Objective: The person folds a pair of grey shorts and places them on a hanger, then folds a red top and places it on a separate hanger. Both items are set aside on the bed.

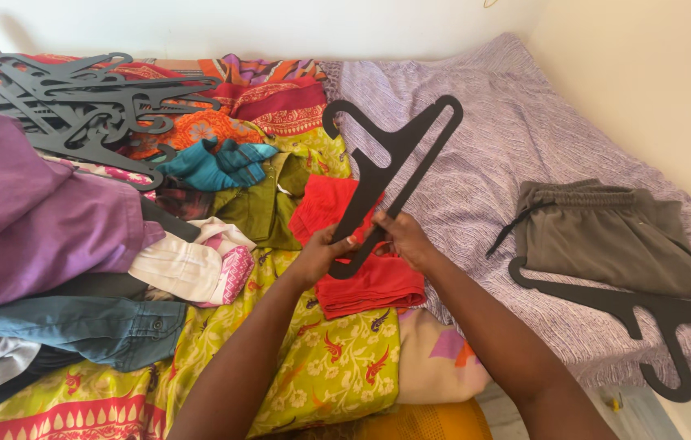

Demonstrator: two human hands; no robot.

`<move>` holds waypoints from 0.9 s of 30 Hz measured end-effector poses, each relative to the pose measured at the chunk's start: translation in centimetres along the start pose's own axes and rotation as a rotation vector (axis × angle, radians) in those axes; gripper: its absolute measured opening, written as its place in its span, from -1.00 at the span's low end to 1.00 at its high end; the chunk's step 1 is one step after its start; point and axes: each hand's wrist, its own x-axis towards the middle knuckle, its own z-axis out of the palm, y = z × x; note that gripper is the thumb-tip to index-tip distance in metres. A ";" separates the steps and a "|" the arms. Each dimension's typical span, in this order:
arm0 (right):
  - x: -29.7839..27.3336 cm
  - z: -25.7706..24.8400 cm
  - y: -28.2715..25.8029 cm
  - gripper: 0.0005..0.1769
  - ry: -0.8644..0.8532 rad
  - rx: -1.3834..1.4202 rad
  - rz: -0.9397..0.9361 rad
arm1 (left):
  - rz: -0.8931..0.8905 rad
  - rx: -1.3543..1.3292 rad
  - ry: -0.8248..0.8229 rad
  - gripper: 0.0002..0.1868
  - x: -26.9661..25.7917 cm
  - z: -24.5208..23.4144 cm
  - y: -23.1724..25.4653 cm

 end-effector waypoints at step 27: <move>7.2 10.8 2.9 -0.51 -0.077 -1.358 0.590 | 0.056 0.332 0.423 -0.69 -0.9 -12.0 -2.5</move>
